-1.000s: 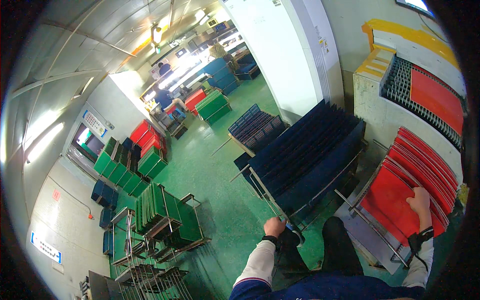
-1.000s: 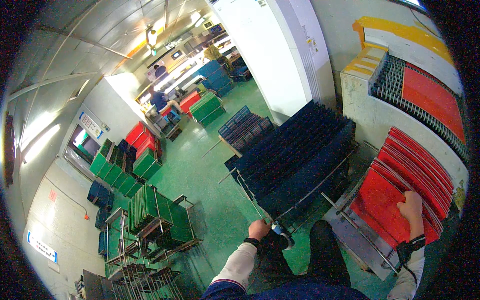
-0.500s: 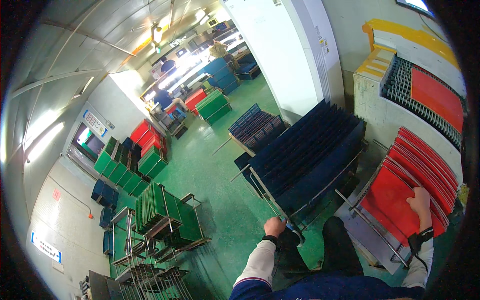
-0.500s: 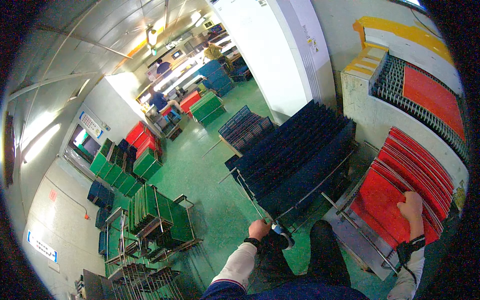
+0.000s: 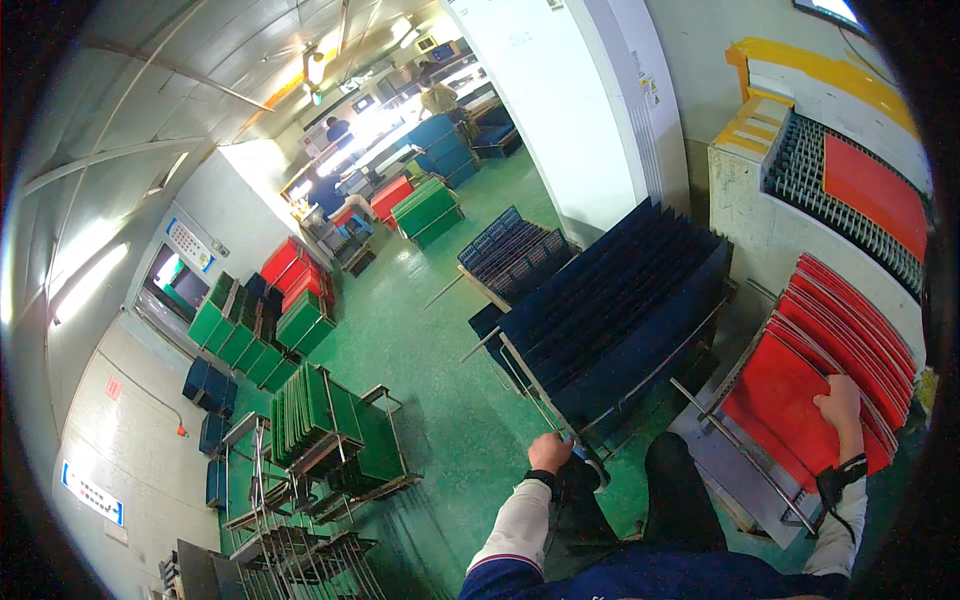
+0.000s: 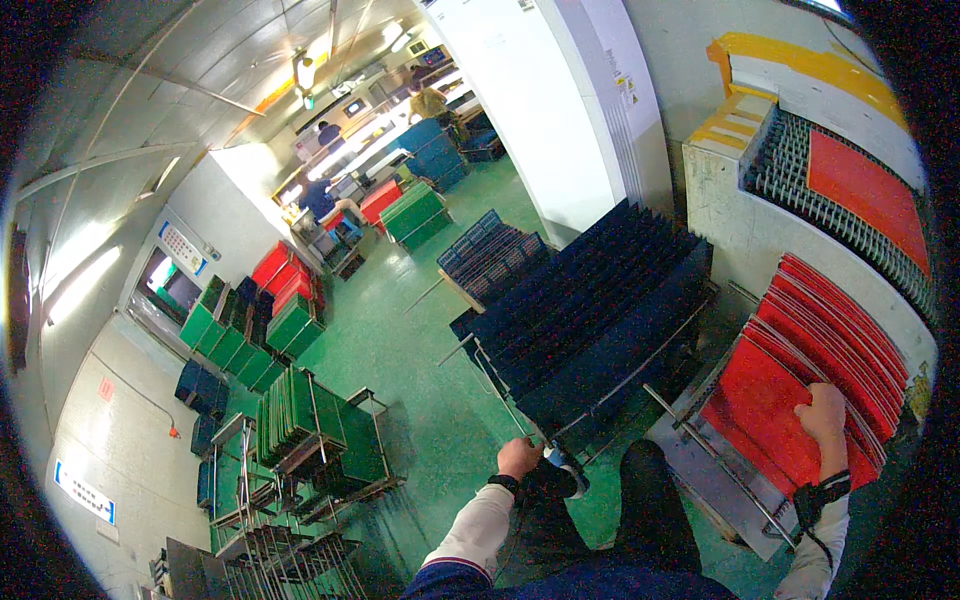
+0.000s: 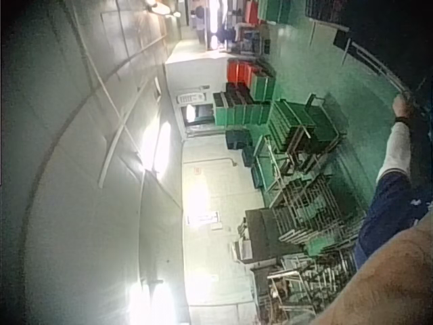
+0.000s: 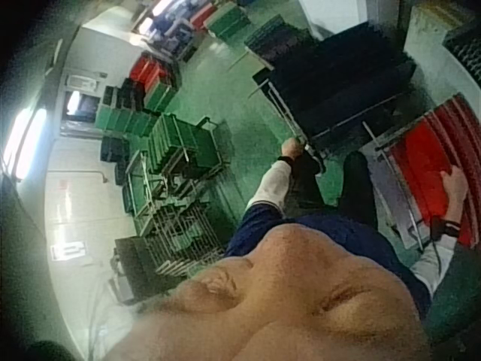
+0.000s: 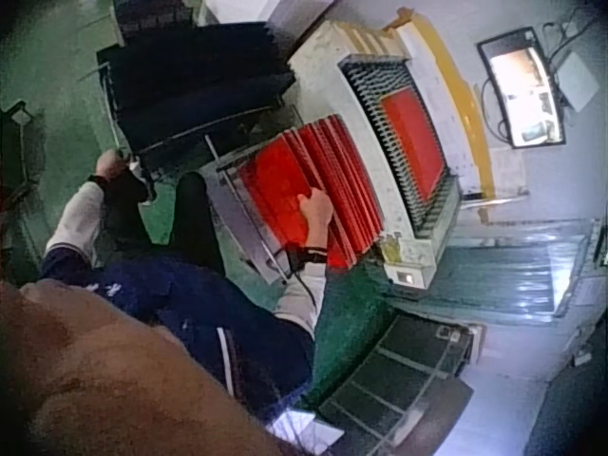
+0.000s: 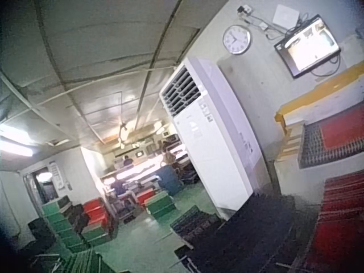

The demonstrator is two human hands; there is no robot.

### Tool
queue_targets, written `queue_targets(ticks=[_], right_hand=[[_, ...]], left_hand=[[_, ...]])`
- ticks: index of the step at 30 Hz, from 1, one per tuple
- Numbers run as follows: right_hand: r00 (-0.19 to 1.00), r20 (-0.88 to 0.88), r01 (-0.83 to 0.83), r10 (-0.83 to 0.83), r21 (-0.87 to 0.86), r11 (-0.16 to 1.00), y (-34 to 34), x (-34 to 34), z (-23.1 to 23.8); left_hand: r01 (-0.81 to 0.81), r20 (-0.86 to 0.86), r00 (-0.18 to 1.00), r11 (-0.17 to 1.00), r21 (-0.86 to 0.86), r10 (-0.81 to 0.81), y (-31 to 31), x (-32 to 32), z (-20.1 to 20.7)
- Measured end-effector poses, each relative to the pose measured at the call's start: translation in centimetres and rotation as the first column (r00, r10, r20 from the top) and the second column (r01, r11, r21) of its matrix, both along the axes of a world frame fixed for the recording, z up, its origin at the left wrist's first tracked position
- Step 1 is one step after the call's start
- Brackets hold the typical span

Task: The person is feeding thin red and blue sheets one by one into a processing machine on the factory floor.

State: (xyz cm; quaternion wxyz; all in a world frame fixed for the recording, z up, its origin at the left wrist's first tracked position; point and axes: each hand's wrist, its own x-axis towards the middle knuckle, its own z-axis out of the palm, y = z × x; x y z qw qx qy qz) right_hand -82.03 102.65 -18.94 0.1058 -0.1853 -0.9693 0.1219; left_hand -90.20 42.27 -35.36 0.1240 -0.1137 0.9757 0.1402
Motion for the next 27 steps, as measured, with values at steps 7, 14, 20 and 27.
queue_targets(ticks=[7,14,20,27], right_hand=[[1.0,-0.008,0.001,-0.001,0.011,1.0,0.2,0.0,-0.3],[0.98,0.193,0.056,-0.046,-0.047,0.997,-1.2,-0.4,2.4],[1.0,-0.017,-0.013,0.013,0.001,1.0,-0.1,-0.1,0.2],[1.0,-0.003,-0.003,0.003,0.016,1.0,-0.3,-0.2,0.5]], left_hand=[[-0.013,0.028,1.0,1.0,0.01,0.013,0.1,-0.1,0.3],[-0.026,0.026,0.999,1.0,0.01,0.025,0.1,0.0,0.1],[-0.001,0.019,1.0,1.0,-0.006,0.002,-0.1,-0.1,-0.3],[-0.021,0.033,0.999,1.0,0.008,0.02,0.1,-0.2,-0.1]])
